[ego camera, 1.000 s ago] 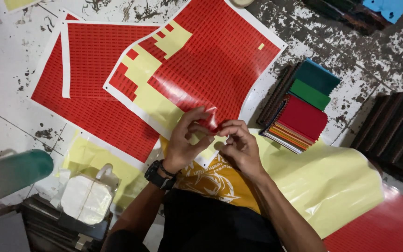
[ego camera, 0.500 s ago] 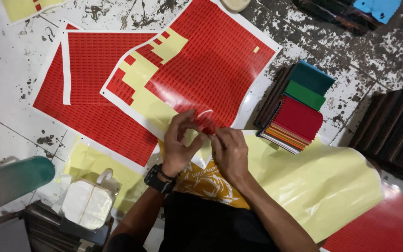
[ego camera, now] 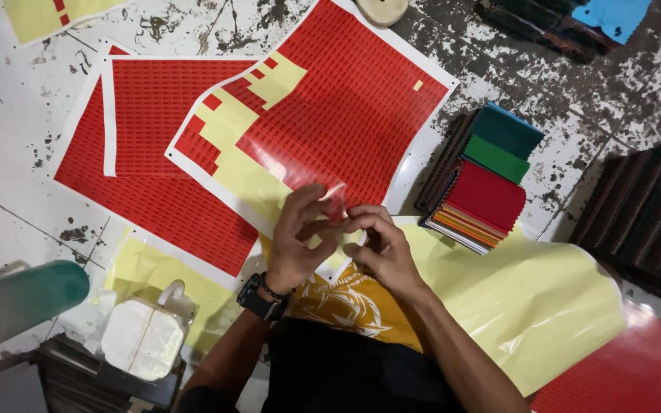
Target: The person sits on the floor and organizes a stack of colorful, textured material samples. They flip through the samples, peel off small red adhesive pieces, and then separate and stack blue samples.
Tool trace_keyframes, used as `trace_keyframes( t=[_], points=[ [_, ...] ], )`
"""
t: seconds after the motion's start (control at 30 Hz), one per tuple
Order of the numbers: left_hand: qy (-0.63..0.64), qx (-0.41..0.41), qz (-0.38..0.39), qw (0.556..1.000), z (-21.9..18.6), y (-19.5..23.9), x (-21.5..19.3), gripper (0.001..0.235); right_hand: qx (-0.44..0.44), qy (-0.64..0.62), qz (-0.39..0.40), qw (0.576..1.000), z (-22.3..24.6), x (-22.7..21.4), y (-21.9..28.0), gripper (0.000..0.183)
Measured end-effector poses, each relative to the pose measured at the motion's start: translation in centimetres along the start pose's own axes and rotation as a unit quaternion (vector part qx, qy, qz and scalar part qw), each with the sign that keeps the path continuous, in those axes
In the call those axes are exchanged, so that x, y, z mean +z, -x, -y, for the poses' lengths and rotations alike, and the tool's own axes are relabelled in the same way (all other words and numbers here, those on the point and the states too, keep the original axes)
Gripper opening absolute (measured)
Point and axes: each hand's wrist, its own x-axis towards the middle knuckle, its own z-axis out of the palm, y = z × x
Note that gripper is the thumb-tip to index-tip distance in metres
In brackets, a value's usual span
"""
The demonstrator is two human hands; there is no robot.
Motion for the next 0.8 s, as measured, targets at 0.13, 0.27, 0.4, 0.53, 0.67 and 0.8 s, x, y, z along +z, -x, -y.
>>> trace_keyframes(
  t=[0.13,0.27,0.4,0.53,0.67,0.8],
  points=[
    [-0.008,-0.008,-0.012,1.000,-0.1,-0.3,0.2,0.067,-0.014,0.012,-0.022,1.000,-1.2,0.1,-0.7,0.021],
    [-0.059,0.016,-0.052,0.997,0.4,-0.4,-0.2,0.061,-0.146,0.371,-0.132,0.908,-1.5,1.2,-1.2,0.028],
    [-0.083,0.051,-0.055,0.994,0.8,-0.6,-0.5,0.056,-0.248,0.465,-0.146,0.837,-3.4,1.8,-1.2,0.016],
    [-0.077,0.057,-0.057,0.994,0.7,-0.5,-0.7,0.055,-0.262,0.466,-0.151,0.832,-4.3,1.2,-1.1,0.012],
    [-0.081,0.052,-0.057,0.994,1.2,-0.4,-1.1,0.055,-0.243,0.426,-0.149,0.858,-3.8,1.4,-1.2,0.010],
    [-0.073,0.041,-0.060,0.995,1.2,-0.4,-1.7,0.051,-0.157,0.242,-0.107,0.951,-1.7,1.6,-0.7,0.013]
  ],
)
